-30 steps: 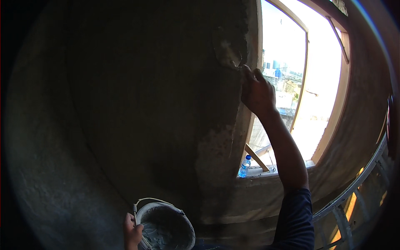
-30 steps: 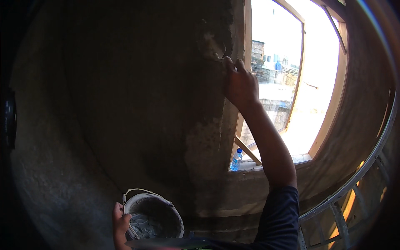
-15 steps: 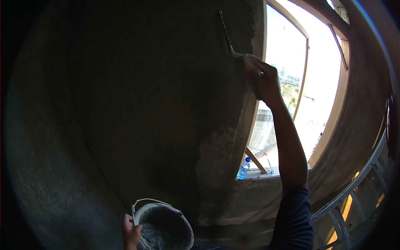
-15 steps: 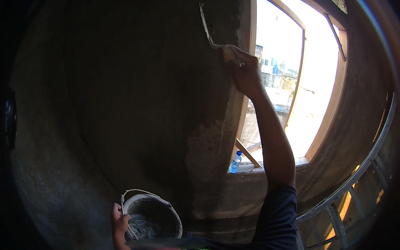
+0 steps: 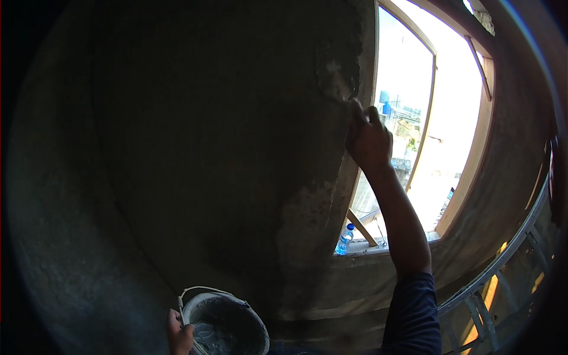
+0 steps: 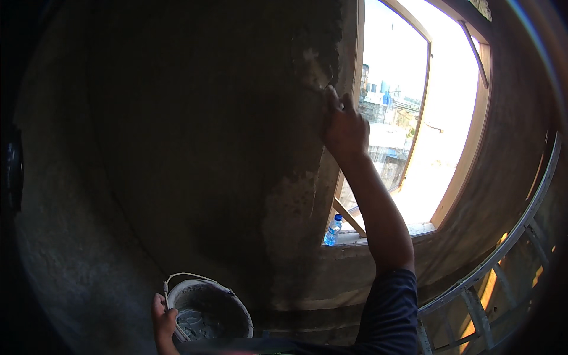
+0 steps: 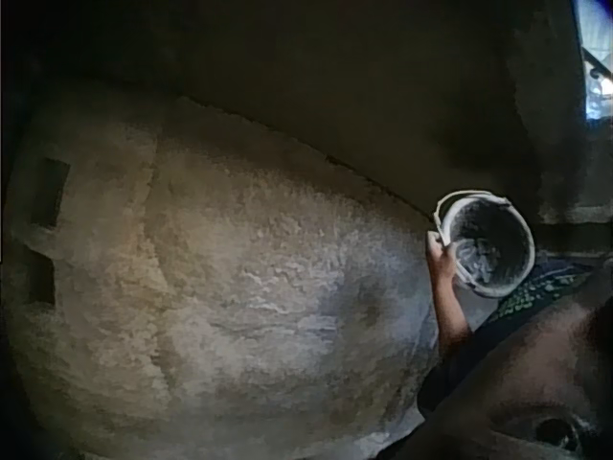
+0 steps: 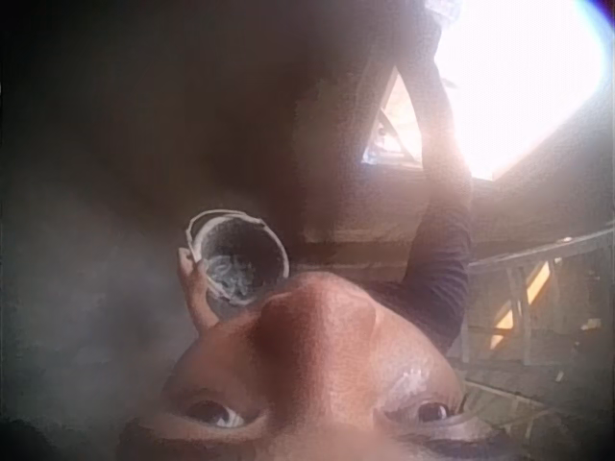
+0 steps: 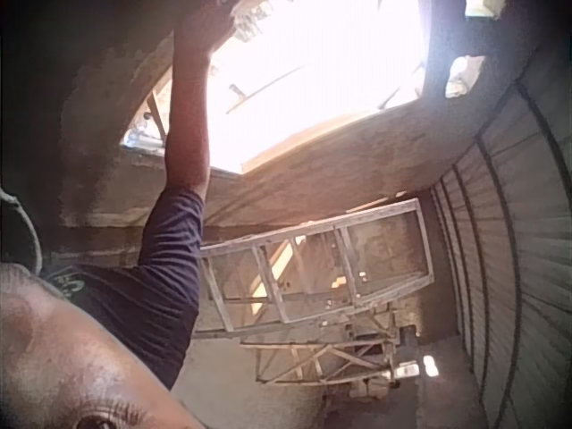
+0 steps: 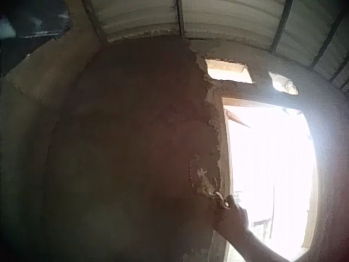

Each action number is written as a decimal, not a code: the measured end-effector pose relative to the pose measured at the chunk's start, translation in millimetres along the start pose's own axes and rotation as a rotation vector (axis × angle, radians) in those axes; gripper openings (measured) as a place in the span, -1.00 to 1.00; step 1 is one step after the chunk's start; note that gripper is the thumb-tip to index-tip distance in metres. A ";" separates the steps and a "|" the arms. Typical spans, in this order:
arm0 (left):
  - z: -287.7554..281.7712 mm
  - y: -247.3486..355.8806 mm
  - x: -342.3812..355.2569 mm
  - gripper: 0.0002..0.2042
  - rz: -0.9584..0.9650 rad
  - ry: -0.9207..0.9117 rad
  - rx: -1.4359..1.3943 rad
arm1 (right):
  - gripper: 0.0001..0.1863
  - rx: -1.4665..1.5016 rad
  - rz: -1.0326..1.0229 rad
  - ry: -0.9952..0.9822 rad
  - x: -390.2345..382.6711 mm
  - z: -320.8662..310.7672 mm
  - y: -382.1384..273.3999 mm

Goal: The person scoops plaster from a bucket with a trowel and spreads it onto the wall next to a window.

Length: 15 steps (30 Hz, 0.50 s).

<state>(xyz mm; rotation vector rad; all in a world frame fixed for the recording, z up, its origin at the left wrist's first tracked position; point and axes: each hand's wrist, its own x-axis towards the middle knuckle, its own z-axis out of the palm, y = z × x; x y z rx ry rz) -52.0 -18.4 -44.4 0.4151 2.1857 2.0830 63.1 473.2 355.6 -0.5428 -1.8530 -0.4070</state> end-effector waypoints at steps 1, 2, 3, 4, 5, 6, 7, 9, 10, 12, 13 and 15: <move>-2.7 -5.0 1.0 -0.67 0.018 0.003 0.020 | -0.45 -0.025 -0.021 -0.078 -3.9 1.7 0.7; -4.4 -8.1 2.6 -0.67 0.036 0.005 0.041 | -0.45 -0.026 -0.020 -0.078 -12.1 0.8 0.2; -3.6 -9.5 5.2 -0.67 0.036 0.000 0.036 | -0.45 -0.035 -0.038 -0.119 -24.3 -5.2 -1.5; -3.9 -10.4 4.1 -0.67 0.038 0.007 0.004 | -0.44 -0.037 -0.057 -0.164 -37.1 -8.5 -3.1; -4.4 -11.1 3.0 -0.67 0.040 0.015 -0.028 | -0.44 -0.036 -0.060 -0.168 -48.9 -11.0 -1.6; -3.0 -10.0 2.5 -0.67 0.037 0.014 -0.031 | -0.45 0.091 -0.095 -0.200 -59.3 -15.5 4.2; -1.8 -7.7 1.9 -0.67 0.032 0.027 -0.021 | -0.46 0.219 -0.131 -0.232 -63.8 -18.2 8.7; 2.9 -2.8 0.8 -0.67 0.030 0.029 -0.013 | -0.48 0.240 -0.152 -0.188 -59.3 -20.8 20.8; 2.9 0.7 1.4 -0.66 0.015 0.013 -0.001 | -0.48 0.256 -0.178 -0.068 -46.9 -18.0 28.3; 0.0 4.0 0.6 -0.66 0.000 -0.003 0.019 | -0.50 0.267 -0.186 0.094 -10.5 -17.6 32.6; -2.3 1.6 0.7 -0.65 0.009 -0.015 -0.004 | -0.52 0.265 -0.169 0.138 13.5 -23.2 29.6; -3.2 -1.3 0.1 -0.64 0.021 -0.038 -0.027 | -0.54 0.177 -0.149 0.130 48.5 -36.3 25.8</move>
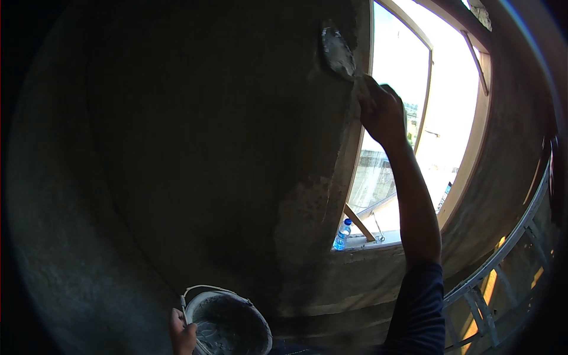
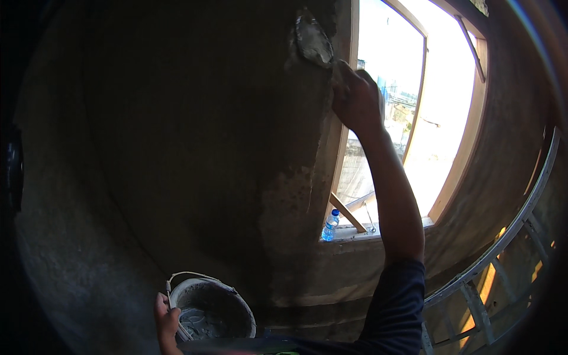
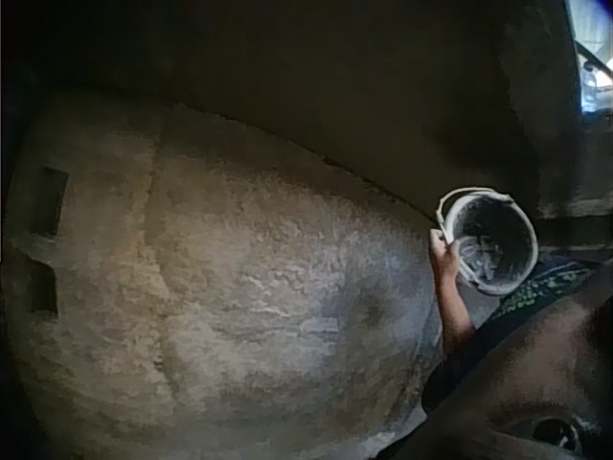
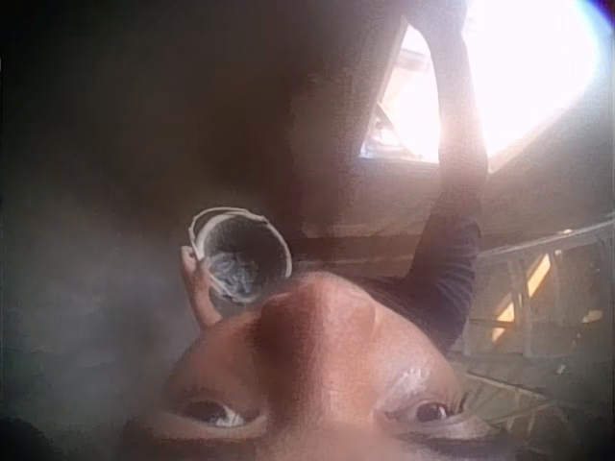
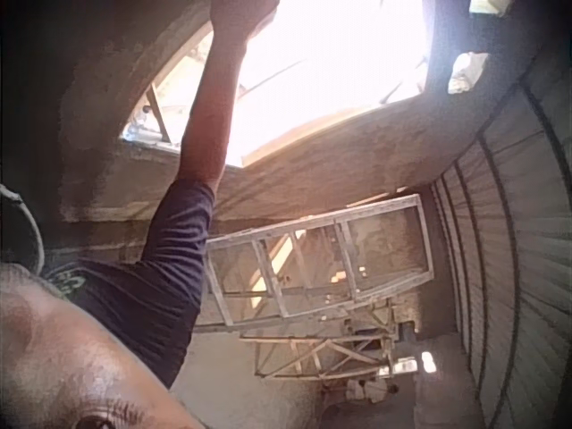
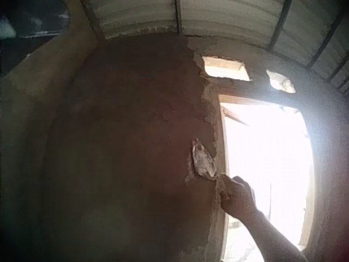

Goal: The person scoops plaster from a bucket with a trowel and spreads it onto the wall next to a window.

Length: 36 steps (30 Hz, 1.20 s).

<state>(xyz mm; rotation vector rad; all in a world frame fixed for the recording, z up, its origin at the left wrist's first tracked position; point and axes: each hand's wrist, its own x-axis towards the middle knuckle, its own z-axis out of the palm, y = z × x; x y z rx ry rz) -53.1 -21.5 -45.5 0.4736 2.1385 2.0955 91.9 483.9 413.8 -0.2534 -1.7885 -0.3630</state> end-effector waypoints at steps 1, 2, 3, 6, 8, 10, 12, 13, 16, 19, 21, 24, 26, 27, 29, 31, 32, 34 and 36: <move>-0.5 -1.4 -0.9 -0.64 0.004 -0.003 -0.024 | -0.56 -0.046 -0.008 -0.073 10.4 -0.6 -4.9; -1.0 -1.3 -1.6 -0.64 0.008 -0.008 -0.047 | -0.56 -0.044 -0.004 -0.072 10.5 1.0 -9.8; -0.9 -1.0 -1.4 -0.64 0.010 -0.008 -0.045 | -0.55 -0.085 -0.009 -0.138 8.6 3.1 -15.4; 0.9 2.6 -1.1 -0.64 -0.014 -0.015 -0.016 | -0.52 -0.121 0.014 -0.294 -8.8 4.7 -25.1; 0.6 10.9 -1.3 -0.65 0.010 -0.016 0.033 | -0.48 -0.187 -0.051 -0.499 -30.2 2.3 -41.2; 3.5 16.4 -1.4 -0.66 0.007 -0.008 -0.014 | -0.48 -0.103 -0.087 -0.525 -50.6 -5.8 -50.8; 5.1 24.4 -2.5 -0.66 -0.011 0.006 0.048 | -0.48 -0.018 -0.124 -0.546 -56.9 -6.2 -52.2; 4.5 23.0 -3.0 -0.66 -0.011 0.007 0.046 | -0.49 0.059 -0.117 -0.446 -57.9 -4.2 -47.7; 5.0 18.4 -0.1 -0.66 0.021 -0.007 0.009 | -0.53 0.144 -0.172 -0.110 -34.8 4.9 -19.2; 2.2 13.4 -2.7 -0.66 0.006 -0.021 -0.037 | -0.54 -0.018 -0.142 0.002 24.7 -0.4 -10.2; 1.7 7.5 -1.6 -0.64 0.022 -0.016 -0.075 | -0.53 -0.128 -0.095 0.002 58.7 -8.4 -17.3; 2.1 5.4 1.2 -0.63 0.013 -0.047 -0.002 | -0.52 -0.260 -0.198 -0.082 74.2 5.3 -1.4; 0.2 -2.8 0.4 -0.63 0.012 -0.023 -0.021 | -0.53 -0.279 -0.128 -0.201 54.0 10.9 -27.7; -0.3 -7.1 0.5 -0.64 0.013 -0.009 -0.046 | -0.51 -0.331 -0.152 -0.284 40.4 15.4 -33.7; -1.3 -8.9 0.4 -0.65 0.002 0.024 -0.048 | -0.50 -0.378 -0.184 -0.377 7.5 20.0 -45.8; 0.7 -14.2 -0.6 -0.67 -0.008 0.047 -0.061 | -0.49 -0.181 -0.155 -0.542 -24.4 13.5 -49.9; -1.0 -18.9 0.3 -0.68 0.008 0.060 -0.042 | -0.49 -0.184 -0.163 -0.548 -30.1 12.1 -46.7; 3.4 -21.1 3.2 -0.69 0.028 0.066 -0.032 | -0.49 0.103 -0.292 -0.498 -37.0 4.6 -31.7; 7.3 -16.1 5.7 -0.69 -0.006 0.054 -0.017 | -0.51 0.149 -0.276 -0.227 -21.5 19.9 -10.0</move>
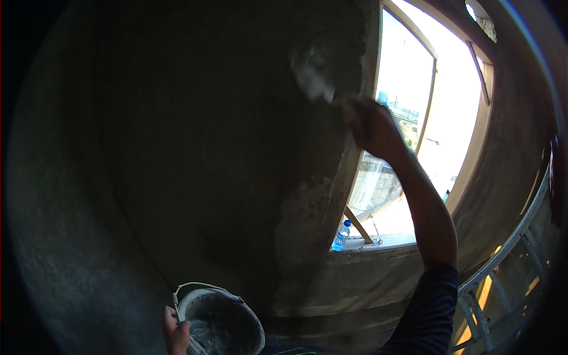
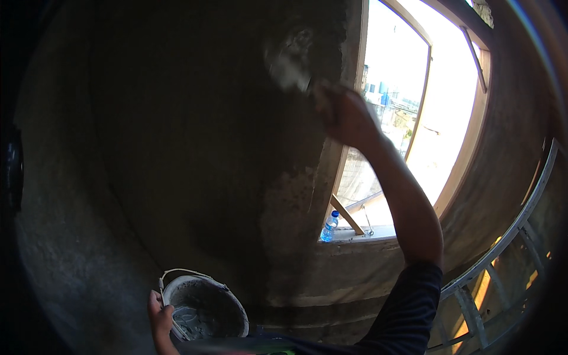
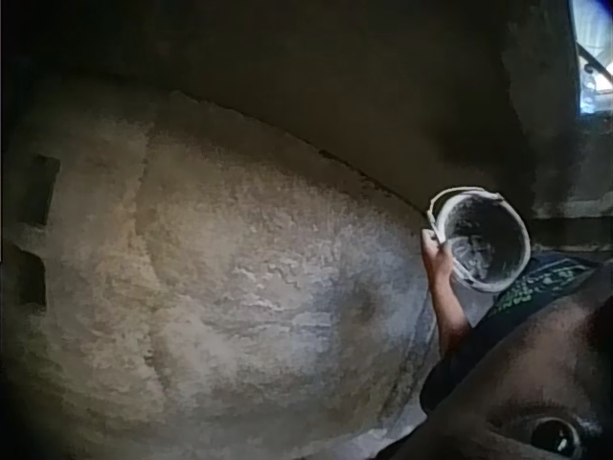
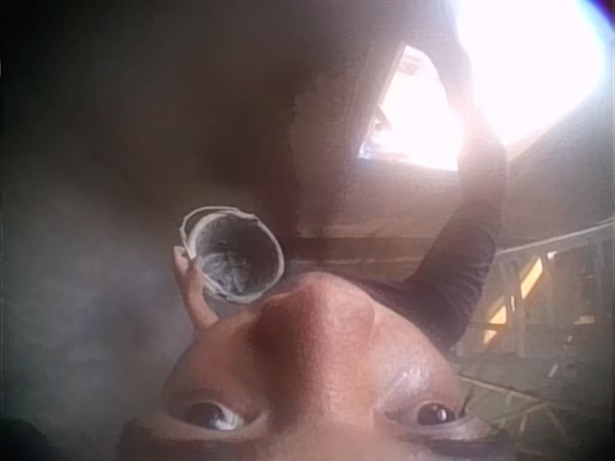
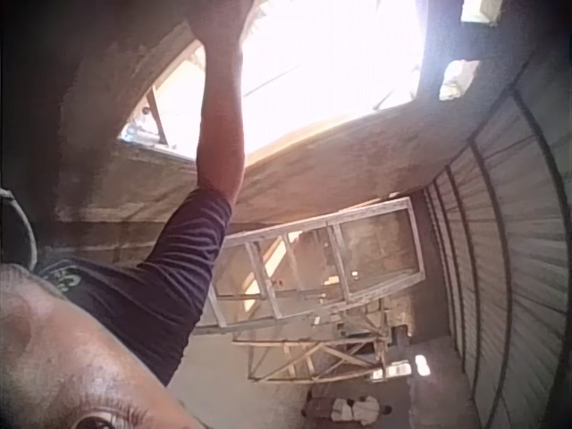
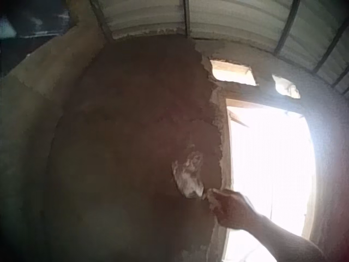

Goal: The person scoops plaster from a bucket with a trowel and spreads it onto the wall next to a window.

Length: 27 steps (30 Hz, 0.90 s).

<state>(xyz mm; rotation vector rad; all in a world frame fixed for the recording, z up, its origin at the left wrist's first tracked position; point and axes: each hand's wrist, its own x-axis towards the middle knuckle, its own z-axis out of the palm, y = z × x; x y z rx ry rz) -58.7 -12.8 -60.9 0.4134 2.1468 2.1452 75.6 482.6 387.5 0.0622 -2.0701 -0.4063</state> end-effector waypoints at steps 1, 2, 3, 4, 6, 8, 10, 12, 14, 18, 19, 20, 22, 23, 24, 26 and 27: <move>0.4 1.4 1.2 -0.69 0.005 -0.011 0.001 | -0.51 -0.063 -0.083 0.157 13.0 1.9 24.3; -4.0 2.7 0.1 -0.68 -0.014 -0.008 0.041 | -0.50 -0.147 0.131 0.123 40.4 -8.5 16.7; -5.1 4.2 0.3 -0.68 -0.026 -0.019 0.075 | -0.52 -0.229 0.110 0.192 63.6 -21.4 17.6; -5.8 2.3 -0.8 -0.68 -0.022 -0.019 0.079 | -0.52 -0.251 0.177 0.157 83.6 -34.8 13.1; -4.4 -5.9 -1.3 -0.67 0.022 -0.006 -0.018 | -0.53 -0.355 0.036 0.177 107.0 -27.5 36.7; -4.1 -8.7 -1.5 -0.66 0.014 -0.019 -0.053 | -0.54 -0.402 0.041 0.103 100.4 -8.3 38.5; -6.9 -15.2 1.7 -0.66 0.061 -0.024 0.018 | -0.55 -0.478 0.071 -0.100 91.8 8.4 17.6; -6.9 -10.8 -1.8 -0.66 0.034 -0.005 -0.007 | -0.50 -0.492 0.058 -0.273 64.9 29.5 -12.3; -5.5 -2.9 -2.1 -0.66 0.006 -0.002 -0.032 | -0.45 -0.481 0.023 -0.326 35.0 42.6 -23.4; -3.3 -4.5 0.9 -0.68 0.002 -0.007 -0.003 | -0.48 -0.187 -0.077 -0.289 -9.3 34.9 -3.3; -4.7 -9.0 1.8 -0.68 0.013 -0.007 0.008 | -0.49 -0.214 -0.027 -0.185 -8.5 35.1 5.6; -5.3 -12.3 2.1 -0.68 0.025 -0.005 0.021 | -0.49 -0.237 0.022 -0.079 -4.1 35.1 13.1; -6.2 -6.4 -2.0 -0.68 0.008 0.007 0.021 | -0.51 -0.272 0.182 -0.041 29.3 13.7 4.2; -6.3 -1.9 -3.8 -0.67 -0.006 0.001 0.017 | -0.49 -0.347 0.185 0.012 47.3 7.3 3.2; -5.1 2.9 -4.6 -0.67 -0.001 -0.004 0.021 | -0.48 -0.432 0.192 0.064 62.5 0.2 7.7; 1.2 10.4 -4.1 -0.67 -0.039 -0.024 0.019 | -0.46 -0.420 0.147 0.044 85.6 -13.3 25.2; 0.7 7.5 -2.7 -0.66 -0.036 -0.022 -0.012 | -0.44 -0.388 0.088 0.023 93.7 -13.6 25.1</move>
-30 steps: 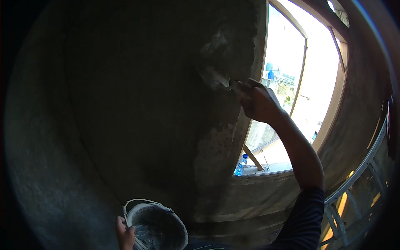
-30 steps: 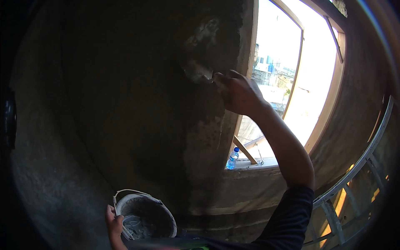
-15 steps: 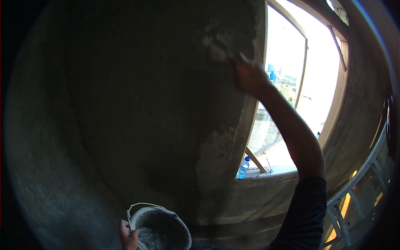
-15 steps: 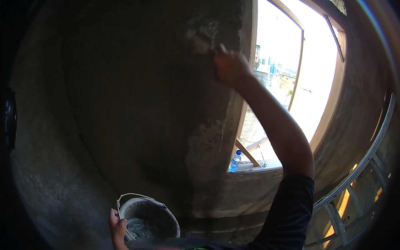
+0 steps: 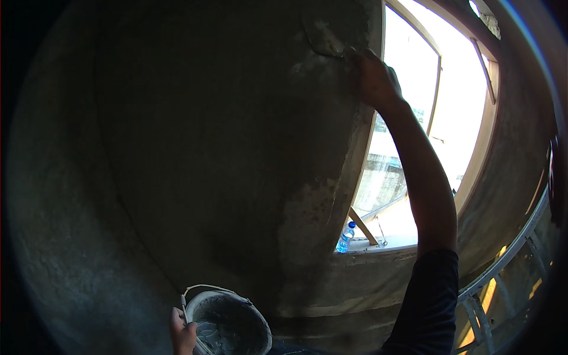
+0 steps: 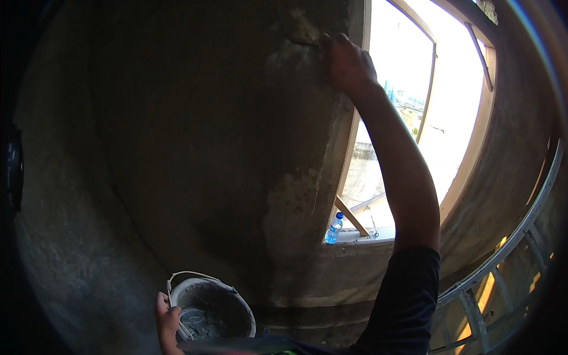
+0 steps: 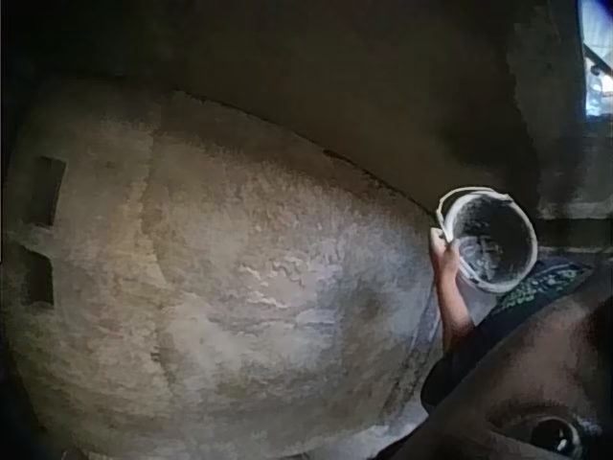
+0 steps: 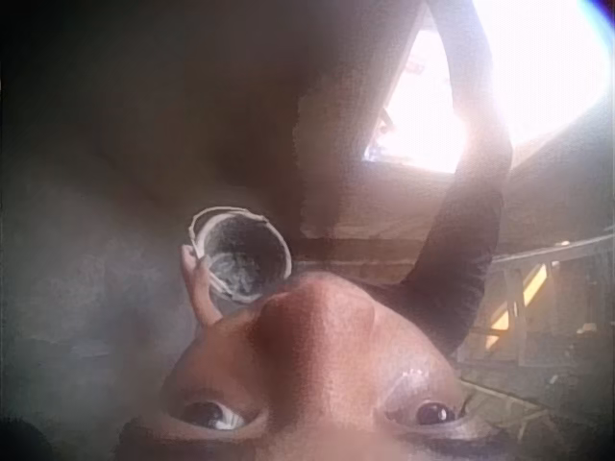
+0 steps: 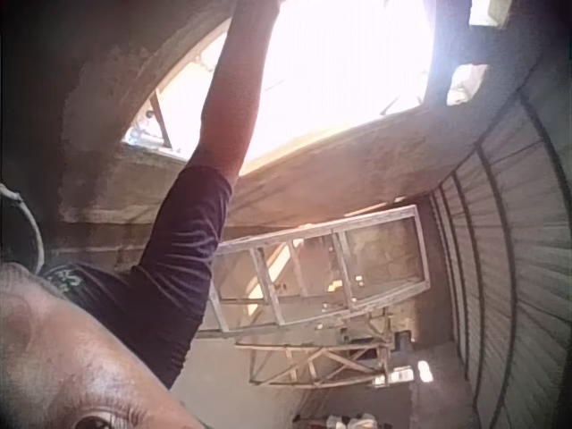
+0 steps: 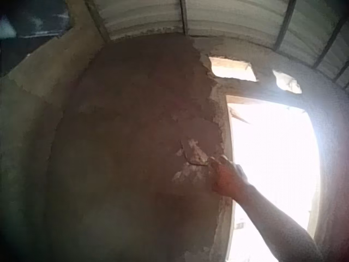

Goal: The person scoops plaster from a bucket with a trowel and spreads it onto the wall next to a window.

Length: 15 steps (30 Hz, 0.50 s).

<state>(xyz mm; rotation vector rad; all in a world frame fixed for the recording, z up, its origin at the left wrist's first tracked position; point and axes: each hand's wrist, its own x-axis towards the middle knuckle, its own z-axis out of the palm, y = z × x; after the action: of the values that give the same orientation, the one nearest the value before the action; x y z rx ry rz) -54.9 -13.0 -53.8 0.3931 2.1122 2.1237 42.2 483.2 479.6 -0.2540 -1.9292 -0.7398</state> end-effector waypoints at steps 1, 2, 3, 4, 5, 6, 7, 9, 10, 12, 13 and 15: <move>0.1 -1.8 0.8 -0.66 0.001 0.003 0.002 | -0.44 0.004 0.001 0.002 -0.9 1.2 -3.4; 0.9 -2.8 2.0 -0.66 0.026 -0.001 -0.001 | -0.44 -0.062 -0.014 -0.090 -6.5 2.9 -9.0; -2.8 -4.8 -0.7 -0.66 0.044 -0.002 -0.002 | -0.45 -0.122 -0.032 -0.187 -16.4 2.9 -20.1; -4.6 -3.8 -0.9 -0.66 0.040 0.005 -0.002 | -0.45 -0.116 -0.037 -0.187 -29.5 7.2 -27.3; -7.1 -0.2 -0.6 -0.66 0.021 0.012 0.039 | -0.44 -0.096 -0.069 -0.233 -47.3 14.2 -34.8; -7.7 2.8 -3.7 -0.67 0.000 0.014 0.077 | -0.44 -0.081 -0.102 -0.283 -67.0 16.8 -40.6; -6.9 6.4 -4.8 -0.67 -0.008 0.011 0.074 | -0.42 -0.050 -0.104 -0.340 -83.9 16.2 -46.2; -1.2 13.7 -3.8 -0.67 -0.030 0.020 -0.002 | -0.41 0.053 -0.146 -0.353 -115.6 9.5 -46.9; -1.4 12.6 -3.1 -0.68 -0.021 0.017 0.025 | -0.41 0.048 -0.151 -0.353 -122.8 8.6 -43.6; 0.5 14.3 -1.1 -0.68 -0.010 0.012 0.031 | -0.40 0.129 -0.071 -0.273 -128.9 6.0 -40.2; -0.3 16.5 -0.9 -0.68 0.001 0.008 0.043 | -0.40 0.132 -0.070 -0.269 -120.7 5.8 -39.3; 0.3 10.6 0.5 -0.68 0.025 -0.004 0.048 | -0.44 0.029 0.094 -0.054 -84.1 4.8 -34.7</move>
<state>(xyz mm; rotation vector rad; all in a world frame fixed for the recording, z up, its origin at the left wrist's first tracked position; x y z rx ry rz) -54.4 -12.7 -43.2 0.4305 2.1712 2.0860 61.2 470.5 391.4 -0.3472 -1.9633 -0.6480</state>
